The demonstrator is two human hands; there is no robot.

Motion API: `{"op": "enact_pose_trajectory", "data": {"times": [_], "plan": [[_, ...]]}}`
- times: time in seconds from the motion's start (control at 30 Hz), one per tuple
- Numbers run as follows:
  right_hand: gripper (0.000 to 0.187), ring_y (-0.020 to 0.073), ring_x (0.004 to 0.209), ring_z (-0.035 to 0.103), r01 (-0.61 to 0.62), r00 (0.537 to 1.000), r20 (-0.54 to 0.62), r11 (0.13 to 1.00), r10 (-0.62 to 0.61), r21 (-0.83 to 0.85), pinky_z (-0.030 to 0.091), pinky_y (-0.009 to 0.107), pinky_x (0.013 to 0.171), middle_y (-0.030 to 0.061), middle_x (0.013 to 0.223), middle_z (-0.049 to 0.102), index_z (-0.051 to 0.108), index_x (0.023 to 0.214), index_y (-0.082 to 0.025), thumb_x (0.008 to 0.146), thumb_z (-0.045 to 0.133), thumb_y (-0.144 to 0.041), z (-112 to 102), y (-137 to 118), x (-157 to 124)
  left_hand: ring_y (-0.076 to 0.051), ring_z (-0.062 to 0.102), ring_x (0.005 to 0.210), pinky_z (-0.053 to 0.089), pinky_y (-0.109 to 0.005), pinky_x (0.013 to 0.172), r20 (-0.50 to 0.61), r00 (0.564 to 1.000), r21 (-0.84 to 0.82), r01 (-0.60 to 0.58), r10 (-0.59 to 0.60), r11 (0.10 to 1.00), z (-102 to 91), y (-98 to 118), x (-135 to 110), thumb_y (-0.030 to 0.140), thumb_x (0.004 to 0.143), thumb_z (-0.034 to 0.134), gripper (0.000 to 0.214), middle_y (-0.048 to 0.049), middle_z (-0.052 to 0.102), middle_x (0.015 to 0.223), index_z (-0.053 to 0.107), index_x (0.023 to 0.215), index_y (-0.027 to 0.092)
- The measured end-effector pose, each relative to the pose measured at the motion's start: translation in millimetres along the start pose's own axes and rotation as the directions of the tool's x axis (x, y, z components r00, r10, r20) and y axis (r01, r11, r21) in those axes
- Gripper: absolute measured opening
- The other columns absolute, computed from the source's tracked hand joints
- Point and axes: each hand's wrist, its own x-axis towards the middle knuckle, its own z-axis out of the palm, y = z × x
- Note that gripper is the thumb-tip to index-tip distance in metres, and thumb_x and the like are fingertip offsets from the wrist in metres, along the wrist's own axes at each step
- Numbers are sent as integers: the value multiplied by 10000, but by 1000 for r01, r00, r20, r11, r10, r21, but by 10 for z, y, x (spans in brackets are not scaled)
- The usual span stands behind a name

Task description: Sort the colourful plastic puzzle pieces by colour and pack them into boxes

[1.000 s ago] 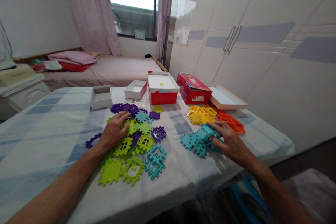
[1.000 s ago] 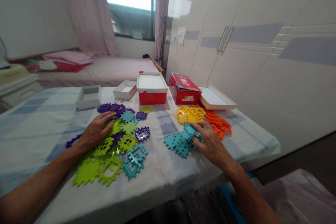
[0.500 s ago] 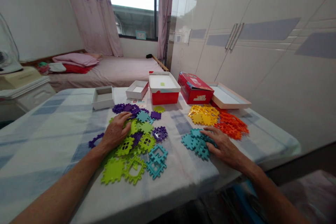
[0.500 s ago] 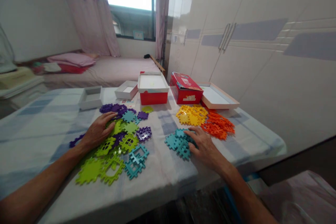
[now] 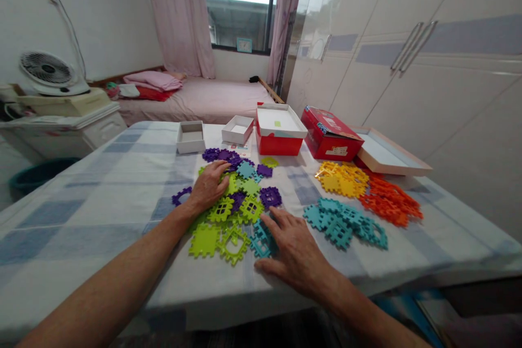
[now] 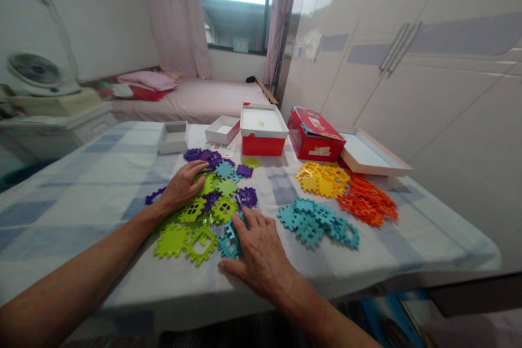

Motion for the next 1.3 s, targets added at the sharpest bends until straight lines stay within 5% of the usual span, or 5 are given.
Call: {"op": "enact_pose_trajectory", "data": {"times": [0.4, 0.63, 0.77, 1.0, 1.3], "plan": [[480, 261, 1141, 508, -19, 994, -100, 973, 43, 230, 417, 438, 994, 123, 1217, 573, 549, 1268, -193, 797, 592, -274, -144, 123, 46, -260, 508, 1190, 397, -459, 1061, -8, 1000, -13, 7, -8, 1000, -11, 8, 8, 255, 825, 428, 403, -136, 573, 1246, 590, 1173, 130], [406, 234, 1137, 549, -77, 996, 61, 917, 58, 392, 417, 409, 993, 90, 1242, 610, 595, 1231, -204, 841, 563, -314, -393, 145, 227, -267, 525, 1162, 412, -462, 1045, -31, 999, -14, -13, 12, 1000, 11, -8, 6, 271, 827, 419, 401, -136, 584, 1222, 598, 1158, 133], [403, 210, 1149, 545, -32, 999, -1, 893, 36, 449, 421, 383, 999, 59, 1262, 600, 585, 1237, -227, 840, 564, -292, -446, 154, 214, -274, 524, 1163, 410, -461, 1046, -25, 1000, -12, -18, 17, 1000, 15, -26, 7, 291, 832, 411, 407, -142, 579, 1231, 599, 1155, 129], [428, 257, 1216, 473, -88, 957, -266, 991, 112, 102, 382, 457, 1046, 112, 1288, 530, 544, 1253, -210, 835, 551, -306, -578, 542, -176, -274, 514, 1182, 388, -432, 1067, 11, 1000, 11, -6, 6, 1000, -6, -14, 14, 303, 833, 394, 447, -166, 568, 1248, 591, 1167, 81], [437, 337, 1234, 431, -193, 977, -152, 935, 153, -298, 326, 555, 1024, 148, 1276, 546, 583, 1225, -173, 839, 572, -379, -380, 901, -175, -275, 513, 1185, 388, -438, 1069, 7, 1000, 8, 1, -1, 1000, -7, 1, 3, 291, 838, 399, 449, -165, 570, 1255, 586, 1183, 71]]}}
